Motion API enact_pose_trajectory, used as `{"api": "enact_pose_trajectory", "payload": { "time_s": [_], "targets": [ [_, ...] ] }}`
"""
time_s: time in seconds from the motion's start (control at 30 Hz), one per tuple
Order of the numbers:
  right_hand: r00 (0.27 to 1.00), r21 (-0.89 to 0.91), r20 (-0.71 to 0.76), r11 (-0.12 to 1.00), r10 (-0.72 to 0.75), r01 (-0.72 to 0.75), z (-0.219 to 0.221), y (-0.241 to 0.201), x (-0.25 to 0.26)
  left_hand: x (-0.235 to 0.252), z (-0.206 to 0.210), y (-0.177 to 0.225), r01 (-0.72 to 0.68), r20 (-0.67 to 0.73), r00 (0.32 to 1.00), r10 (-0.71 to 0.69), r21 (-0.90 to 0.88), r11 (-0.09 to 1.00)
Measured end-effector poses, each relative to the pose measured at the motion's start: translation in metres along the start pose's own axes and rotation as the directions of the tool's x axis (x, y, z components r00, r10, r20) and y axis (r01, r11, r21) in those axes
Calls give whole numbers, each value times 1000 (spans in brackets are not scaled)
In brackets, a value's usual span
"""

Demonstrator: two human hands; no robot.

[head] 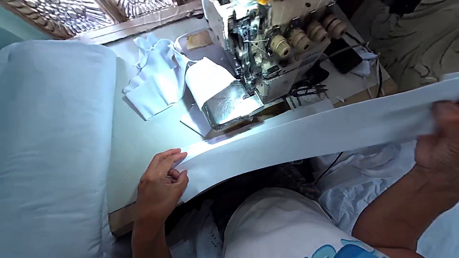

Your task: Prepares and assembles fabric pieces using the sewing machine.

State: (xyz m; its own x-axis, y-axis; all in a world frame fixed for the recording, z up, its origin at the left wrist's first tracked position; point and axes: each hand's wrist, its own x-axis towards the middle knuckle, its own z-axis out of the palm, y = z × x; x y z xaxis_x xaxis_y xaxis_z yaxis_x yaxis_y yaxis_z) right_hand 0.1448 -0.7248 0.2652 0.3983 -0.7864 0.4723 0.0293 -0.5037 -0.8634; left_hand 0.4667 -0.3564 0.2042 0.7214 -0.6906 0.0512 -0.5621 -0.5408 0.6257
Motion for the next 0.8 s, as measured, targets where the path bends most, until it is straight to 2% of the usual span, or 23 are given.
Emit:
{"api": "enact_pose_trajectory", "payload": {
  "time_s": [0.13, 0.2, 0.3, 0.43, 0.5, 0.6, 0.67, 0.8],
  "targets": [
    [966, -239, 146, 955, 212, -174, 15, -2, -8, 0, -2, -1, -36, 11, 999, 36, 30, 999],
    [940, -350, 167, 909, 299, -227, 17, 3, -14, 1, -3, 1, -47, 17, 999, 46, 41, 998],
    [914, -514, 173, 825, 367, -234, 18, 15, -21, 3, -5, 4, -76, 31, 997, 75, 46, 996],
    [906, -575, 192, 792, 376, -207, 21, 25, -28, 4, -5, 5, -88, 44, 995, 86, 50, 995],
    [907, -496, 222, 842, 357, -211, 23, 28, -30, 4, -6, 5, -89, 47, 995, 87, 57, 994],
    [921, -124, 289, 964, 260, -233, 20, 29, -30, 5, -10, 4, -88, 83, 993, 84, 35, 996],
    [938, 123, 313, 972, 151, -198, 14, 29, -27, 6, -12, 3, -77, 109, 991, 76, 6, 997],
    [984, 295, 178, 953, 10, -64, 6, 18, -24, 8, -15, 4, -59, 157, 986, 60, -13, 998]
  ]
}}
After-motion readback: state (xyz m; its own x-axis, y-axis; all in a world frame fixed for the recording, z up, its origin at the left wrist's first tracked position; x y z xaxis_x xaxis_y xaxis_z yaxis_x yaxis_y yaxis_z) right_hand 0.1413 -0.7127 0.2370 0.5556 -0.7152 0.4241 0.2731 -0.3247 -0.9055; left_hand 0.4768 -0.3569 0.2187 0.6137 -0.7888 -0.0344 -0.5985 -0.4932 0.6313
